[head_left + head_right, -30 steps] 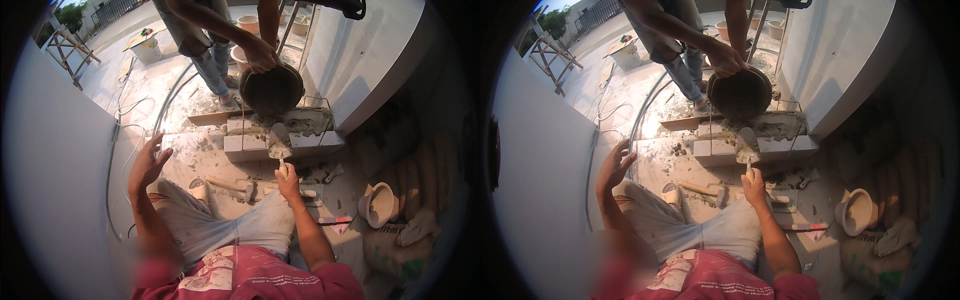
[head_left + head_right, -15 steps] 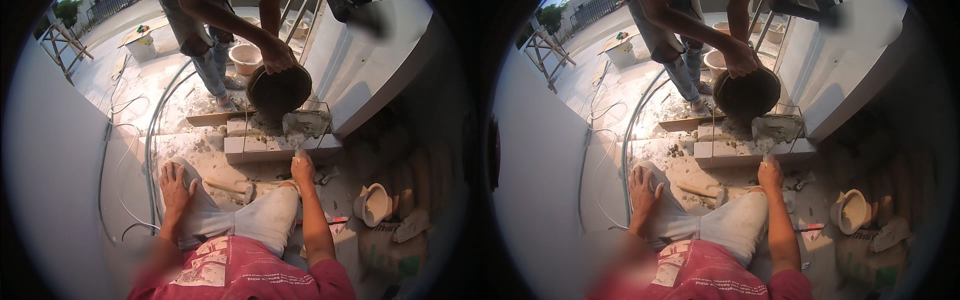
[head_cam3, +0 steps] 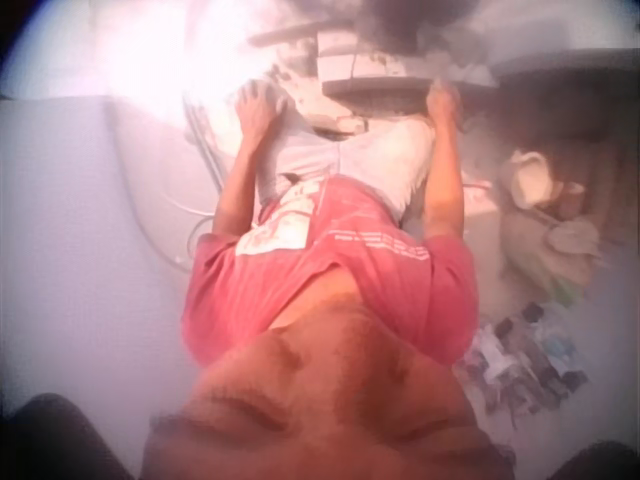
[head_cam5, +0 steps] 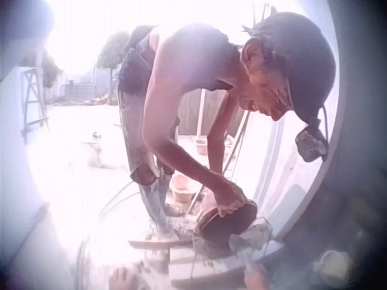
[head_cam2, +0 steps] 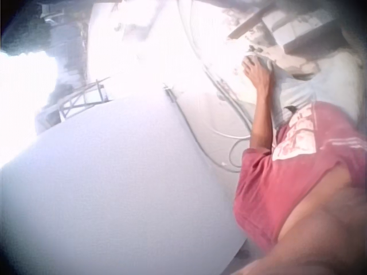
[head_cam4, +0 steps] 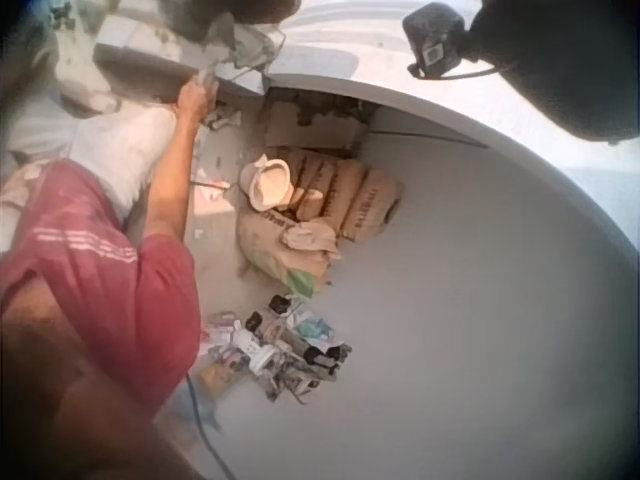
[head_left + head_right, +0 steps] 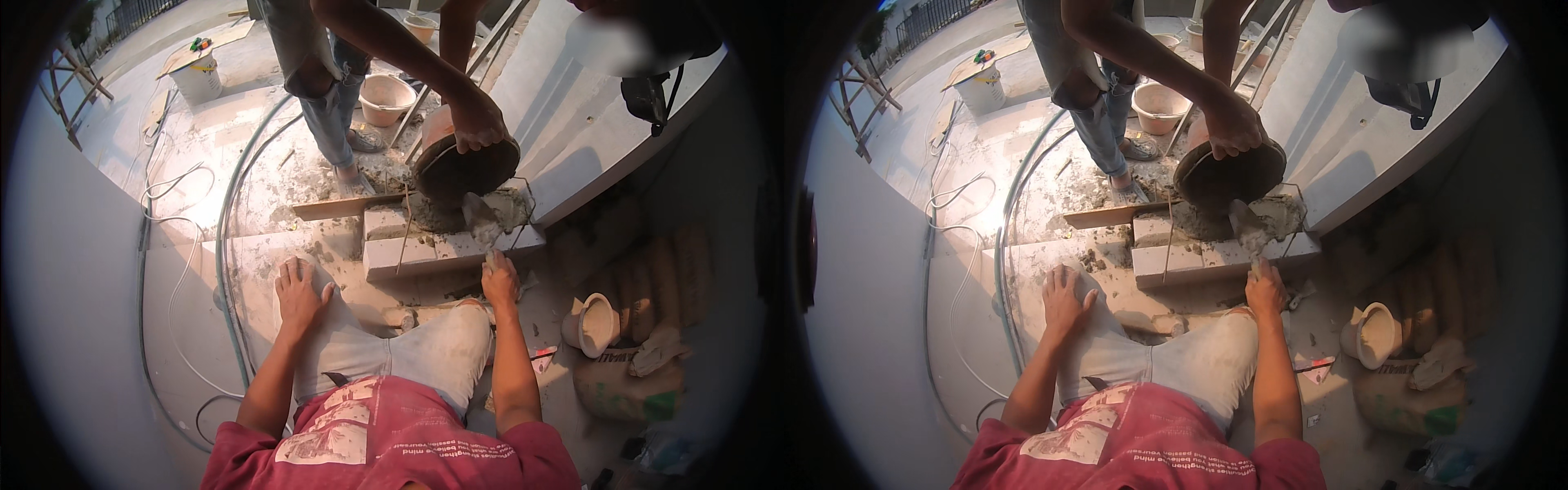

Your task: The person levels and secures stair treads using a spirit level, mallet, and trowel. They adjust the treads, tap them into place, and spread mortar between the steps. Another person pours additional mortar onto the stairs while the recorder continues to level and adjust the treads.

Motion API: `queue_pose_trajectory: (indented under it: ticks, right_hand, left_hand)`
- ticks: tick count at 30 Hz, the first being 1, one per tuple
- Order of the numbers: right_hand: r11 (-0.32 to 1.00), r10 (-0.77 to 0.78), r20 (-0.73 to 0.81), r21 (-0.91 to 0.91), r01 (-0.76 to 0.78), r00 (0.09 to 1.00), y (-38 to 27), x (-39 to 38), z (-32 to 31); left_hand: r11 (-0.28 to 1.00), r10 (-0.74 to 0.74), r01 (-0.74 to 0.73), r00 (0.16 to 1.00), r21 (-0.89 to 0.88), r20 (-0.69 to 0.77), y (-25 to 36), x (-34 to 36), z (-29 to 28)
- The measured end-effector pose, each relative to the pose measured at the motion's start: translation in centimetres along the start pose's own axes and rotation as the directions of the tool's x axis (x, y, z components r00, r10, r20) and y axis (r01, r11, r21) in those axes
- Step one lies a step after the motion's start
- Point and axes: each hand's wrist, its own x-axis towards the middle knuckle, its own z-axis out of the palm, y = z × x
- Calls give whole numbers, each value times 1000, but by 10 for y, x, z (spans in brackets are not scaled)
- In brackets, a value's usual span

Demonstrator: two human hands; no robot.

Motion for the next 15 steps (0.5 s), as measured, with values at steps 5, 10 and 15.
queue_pose_trajectory:
  ticks: [5,10,15]
  right_hand:
    - [987,156,86,-63,-151,984,-10,-8,-1]
    - [990,114,165,-106,-98,980,-12,23,17]
    - [989,99,293,-133,-62,951,-52,28,15]
  left_hand:
    - [999,1,-2,1000,-33,-10,-7,6,9]
    - [1000,-17,18,999,-24,32,3,11,12]
    - [998,-51,53,998,-45,47,2,12,14]
